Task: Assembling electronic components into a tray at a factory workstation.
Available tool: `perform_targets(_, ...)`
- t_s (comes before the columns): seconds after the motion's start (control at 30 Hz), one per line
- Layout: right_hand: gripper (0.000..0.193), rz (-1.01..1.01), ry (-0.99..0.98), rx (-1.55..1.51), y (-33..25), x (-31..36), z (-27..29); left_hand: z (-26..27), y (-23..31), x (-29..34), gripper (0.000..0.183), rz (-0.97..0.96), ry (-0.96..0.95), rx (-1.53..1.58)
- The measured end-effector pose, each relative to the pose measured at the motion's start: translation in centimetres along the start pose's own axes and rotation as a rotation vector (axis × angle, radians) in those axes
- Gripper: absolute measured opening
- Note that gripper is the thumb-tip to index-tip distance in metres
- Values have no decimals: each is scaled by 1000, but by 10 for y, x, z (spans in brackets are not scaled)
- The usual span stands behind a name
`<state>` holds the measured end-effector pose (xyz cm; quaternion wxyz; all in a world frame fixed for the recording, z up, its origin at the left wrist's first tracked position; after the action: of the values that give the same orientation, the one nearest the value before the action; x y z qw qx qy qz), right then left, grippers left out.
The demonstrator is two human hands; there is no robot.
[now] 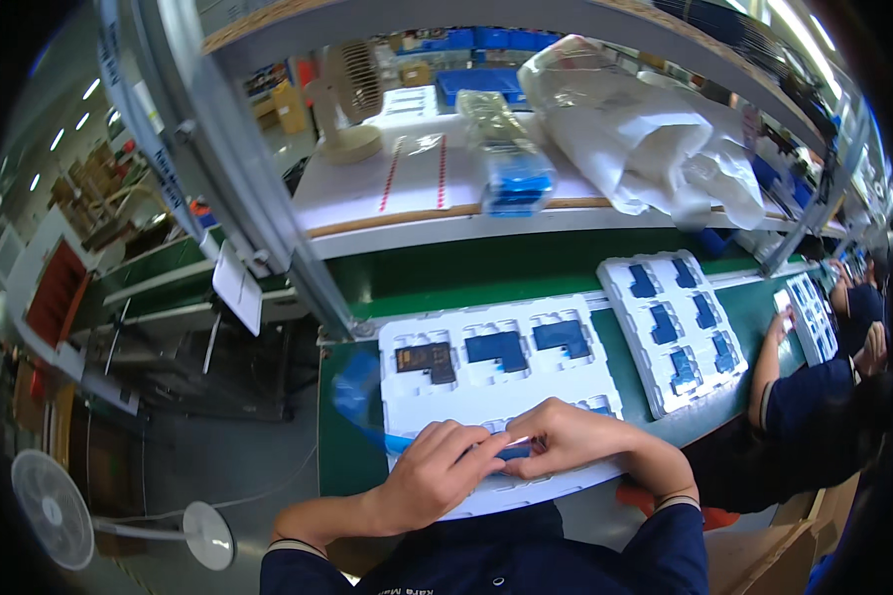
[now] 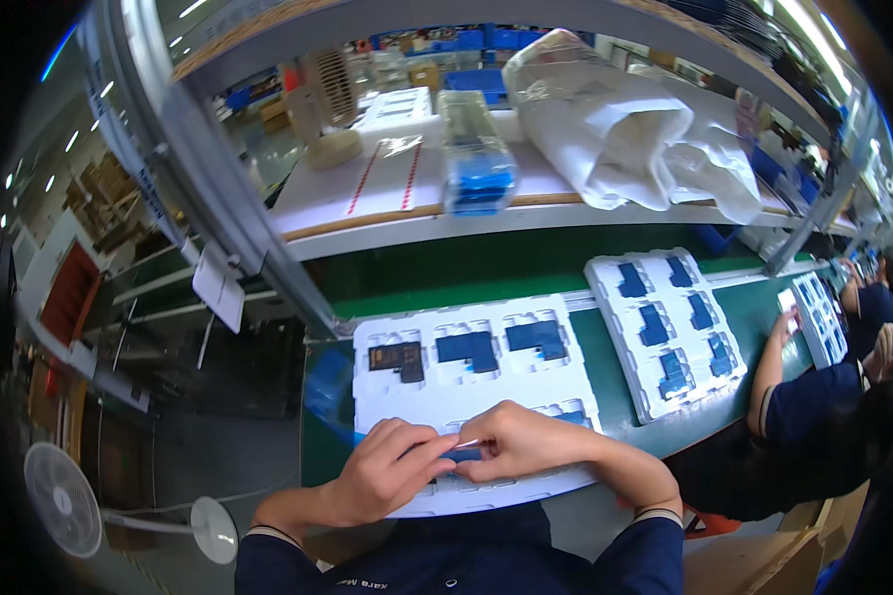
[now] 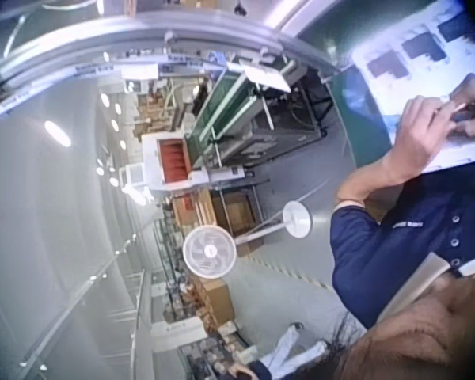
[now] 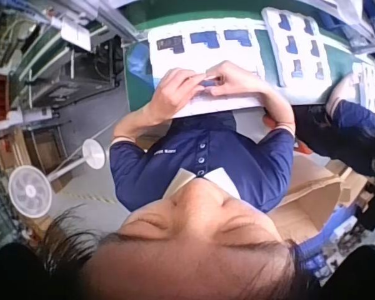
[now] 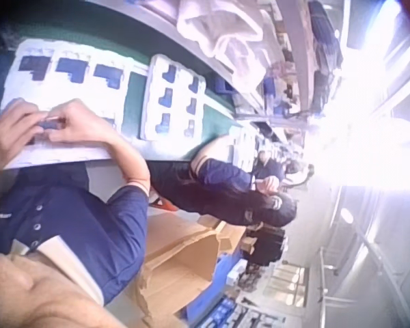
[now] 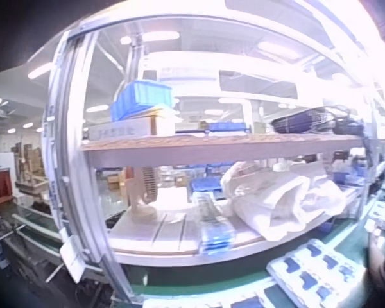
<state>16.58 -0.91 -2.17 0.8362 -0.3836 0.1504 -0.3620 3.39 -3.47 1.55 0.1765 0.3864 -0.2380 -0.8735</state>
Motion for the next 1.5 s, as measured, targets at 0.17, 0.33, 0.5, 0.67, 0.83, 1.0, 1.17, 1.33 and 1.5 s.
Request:
perform_targets(0.17,20,-56,310,-62,18,15,36,-1,-34,-32,21,47,18,171)
perform_targets(0.33,21,-27,452,-88,37,17,49,-3,-62,-48,13,134,9,316)
perform_targets(0.5,21,-148,351,-61,51,8,42,-17,-87,-39,13,367,-141,423)
perform_targets(0.67,24,-200,214,-82,61,0,31,-27,-102,-31,18,370,-279,403)
perform_targets(0.83,22,-129,232,-30,55,-3,29,-28,-105,-27,22,382,-359,386)
perform_targets(1.0,14,-68,433,38,39,1,34,-27,-109,-25,19,390,-355,397)
perform_targets(1.17,14,45,595,258,20,7,39,-30,-125,-21,25,545,-315,604)
perform_targets(1.33,23,147,660,603,-6,11,39,-40,-133,-13,34,815,-358,1029)
perform_targets(1.5,23,297,756,994,-39,25,24,-32,-127,-15,25,792,-304,1187)
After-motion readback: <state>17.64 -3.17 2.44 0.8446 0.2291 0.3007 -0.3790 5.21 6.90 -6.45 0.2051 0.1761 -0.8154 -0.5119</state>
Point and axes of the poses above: each hand's wrist, its own x-axis away from the middle knuckle, its own z-axis out of the back of the hand, y = z × x, the point moved 7 cm from there along -x, towards the middle knuckle, and after that the axes turned 14 degrees about x, right-handed, at the moved point
